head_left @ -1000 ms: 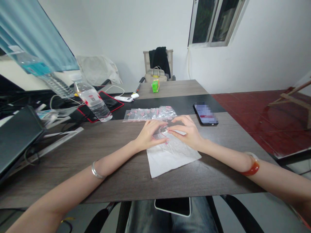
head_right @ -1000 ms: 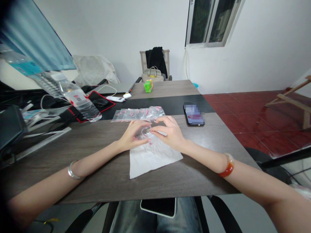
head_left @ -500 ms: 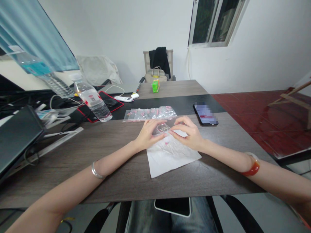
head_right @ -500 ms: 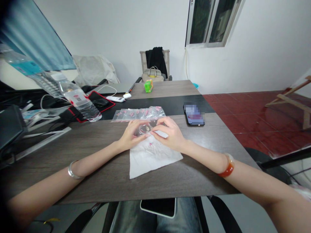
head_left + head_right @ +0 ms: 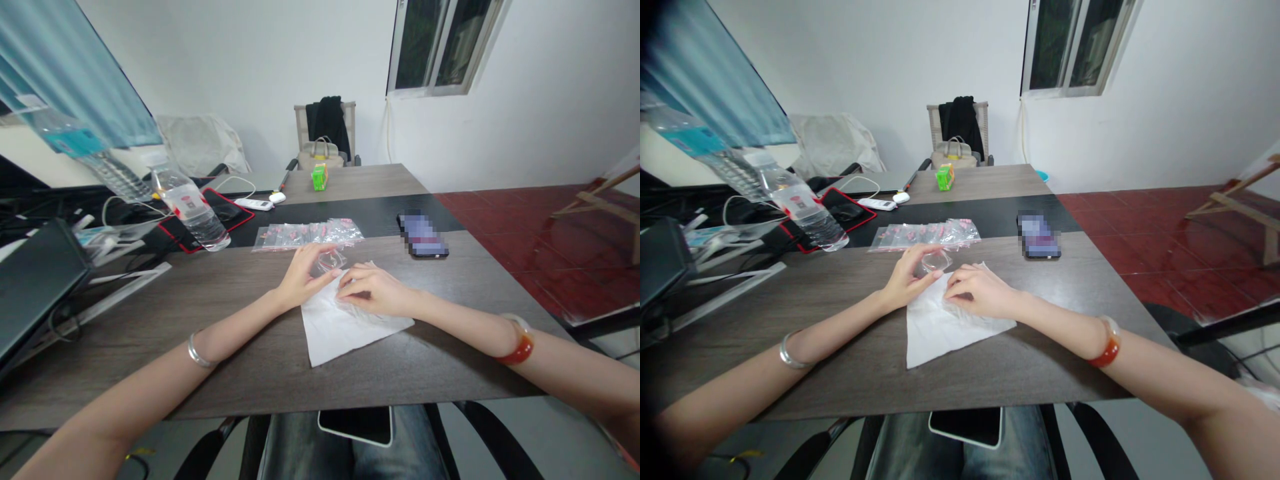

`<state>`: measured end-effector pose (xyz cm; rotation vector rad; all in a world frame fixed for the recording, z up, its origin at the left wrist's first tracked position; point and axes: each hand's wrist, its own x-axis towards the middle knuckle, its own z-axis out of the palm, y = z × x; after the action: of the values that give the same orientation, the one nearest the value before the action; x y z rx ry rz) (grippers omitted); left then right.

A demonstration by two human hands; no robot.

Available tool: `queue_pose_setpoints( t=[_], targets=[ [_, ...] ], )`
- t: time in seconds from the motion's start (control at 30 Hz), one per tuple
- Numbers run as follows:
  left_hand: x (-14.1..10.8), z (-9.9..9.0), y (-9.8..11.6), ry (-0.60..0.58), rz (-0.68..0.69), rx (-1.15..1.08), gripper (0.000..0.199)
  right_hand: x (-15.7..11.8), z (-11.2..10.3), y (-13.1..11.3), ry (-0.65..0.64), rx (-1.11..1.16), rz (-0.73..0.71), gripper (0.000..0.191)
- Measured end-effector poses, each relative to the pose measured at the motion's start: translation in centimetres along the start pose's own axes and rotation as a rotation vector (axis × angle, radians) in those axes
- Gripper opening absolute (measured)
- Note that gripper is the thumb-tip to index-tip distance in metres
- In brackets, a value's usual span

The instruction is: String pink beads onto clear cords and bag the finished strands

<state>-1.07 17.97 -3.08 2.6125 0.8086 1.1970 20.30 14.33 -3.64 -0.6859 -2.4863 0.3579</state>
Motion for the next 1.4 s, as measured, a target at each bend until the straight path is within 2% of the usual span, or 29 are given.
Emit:
queue_pose_setpoints(
  t=[0.2,0.33,0.43,0.6,0.7,0.87,1.03,1.27,1.4],
  targets=[
    [0.0,0.0,0.0,-0.012,0.038,0.015,0.041,0.1,0.0,0.2,0.018,0.022,0.007,0.016],
    [0.0,-0.1,0.0,-0.033,0.033,0.029,0.042,0.1,0.2,0.2,0.083,0.003,0.010,0.015],
    [-0.1,-0.1,0.0,-0.055,0.034,0.047,0.044,0.1,0.3,0.4,0.224,0.004,0.039,0.013],
    [-0.1,-0.1,0.1,-0.070,0.054,0.077,0.049,0.3,-0.2,0.1,0.560,0.099,0.161,0.010],
    [0.0,-0.2,0.2,-0.100,0.066,0.097,0.051,0.4,-0.6,-0.6,0.663,0.110,0.175,0.010],
    [0.1,-0.1,0.8,-0.156,0.126,0.105,0.052,0.4,-0.5,-1.5,0.639,0.092,0.115,0.008],
    [0.2,0.1,1.2,-0.139,0.151,0.086,0.050,0.3,-0.1,-1.7,0.595,0.092,0.096,0.010],
    [0.1,-0.1,1.7,-0.155,0.090,0.055,0.052,0.3,-0.3,-1.8,0.542,0.079,0.058,0.008],
    [-0.1,0.1,1.7,-0.099,0.074,0.051,0.052,0.3,-0.5,-2.1,0.558,0.101,-0.012,0.010]
  ],
)
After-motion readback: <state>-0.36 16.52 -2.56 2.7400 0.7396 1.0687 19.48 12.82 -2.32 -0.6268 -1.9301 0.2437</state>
